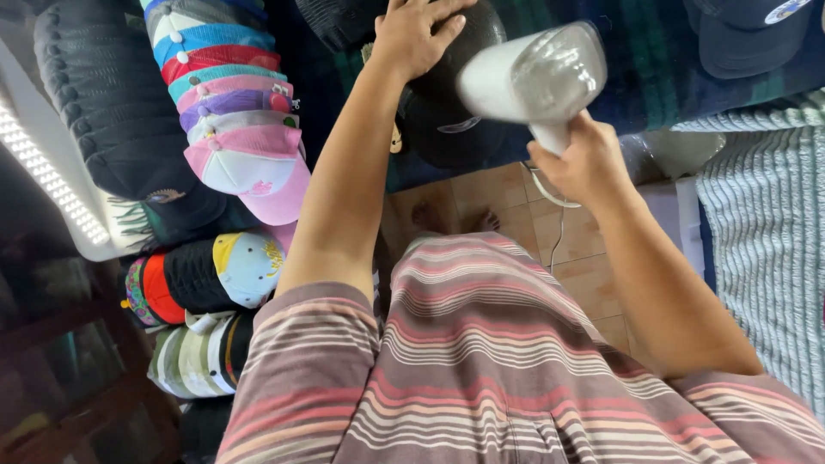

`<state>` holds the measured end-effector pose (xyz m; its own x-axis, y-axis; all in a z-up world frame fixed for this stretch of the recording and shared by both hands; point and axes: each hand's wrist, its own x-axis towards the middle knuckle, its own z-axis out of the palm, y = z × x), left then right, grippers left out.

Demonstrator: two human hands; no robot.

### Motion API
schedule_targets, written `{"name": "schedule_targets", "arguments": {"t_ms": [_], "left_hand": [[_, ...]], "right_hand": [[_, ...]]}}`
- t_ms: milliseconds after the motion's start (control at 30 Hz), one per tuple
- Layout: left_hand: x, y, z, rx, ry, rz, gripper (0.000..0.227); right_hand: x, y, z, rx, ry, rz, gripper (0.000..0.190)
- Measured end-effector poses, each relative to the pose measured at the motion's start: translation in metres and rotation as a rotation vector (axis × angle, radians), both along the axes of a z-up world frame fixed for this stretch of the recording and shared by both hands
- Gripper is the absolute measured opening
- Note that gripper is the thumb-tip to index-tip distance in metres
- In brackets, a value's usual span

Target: Using a handheld steamer to remove wrinkles and shape a baseball cap on a hat block.

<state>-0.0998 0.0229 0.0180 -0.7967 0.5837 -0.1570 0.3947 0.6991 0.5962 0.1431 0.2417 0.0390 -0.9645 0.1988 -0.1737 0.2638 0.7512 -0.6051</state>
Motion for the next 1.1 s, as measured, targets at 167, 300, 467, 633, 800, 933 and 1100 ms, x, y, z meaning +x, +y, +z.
{"name": "schedule_targets", "arguments": {"t_ms": [167, 300, 467, 633, 800, 933, 1100], "left_hand": [[-0.005, 0.002, -0.031, -0.004, 0.108, -0.001, 0.047], [-0.002, 0.006, -0.018, -0.033, 0.070, 0.006, 0.045], [-0.002, 0.007, -0.012, -0.108, 0.017, 0.005, 0.053], [-0.011, 0.001, -0.030, -0.066, 0.040, -0.009, 0.054], [0.003, -0.032, -0.034, 0.711, -0.068, 0.108, 0.031], [0.092, -0.075, -0.046, 0.791, -0.036, 0.284, 0.029], [0.186, -0.110, -0.041, 1.068, -0.712, 0.261, 0.055]], "right_hand": [[0.009, -0.011, -0.014, 0.091, 0.144, 0.164, 0.035], [0.002, -0.009, -0.015, 0.055, 0.187, 0.044, 0.051], [0.015, -0.011, -0.031, 0.134, 0.156, 0.275, 0.055], [0.004, -0.031, -0.018, 0.081, 0.220, 0.034, 0.033], [0.005, -0.076, 0.030, 0.173, -0.021, 0.206, 0.068], [0.009, -0.117, 0.020, 0.132, 0.197, 0.072, 0.052], [-0.006, -0.177, 0.045, -0.167, -0.087, 0.193, 0.084]]}}
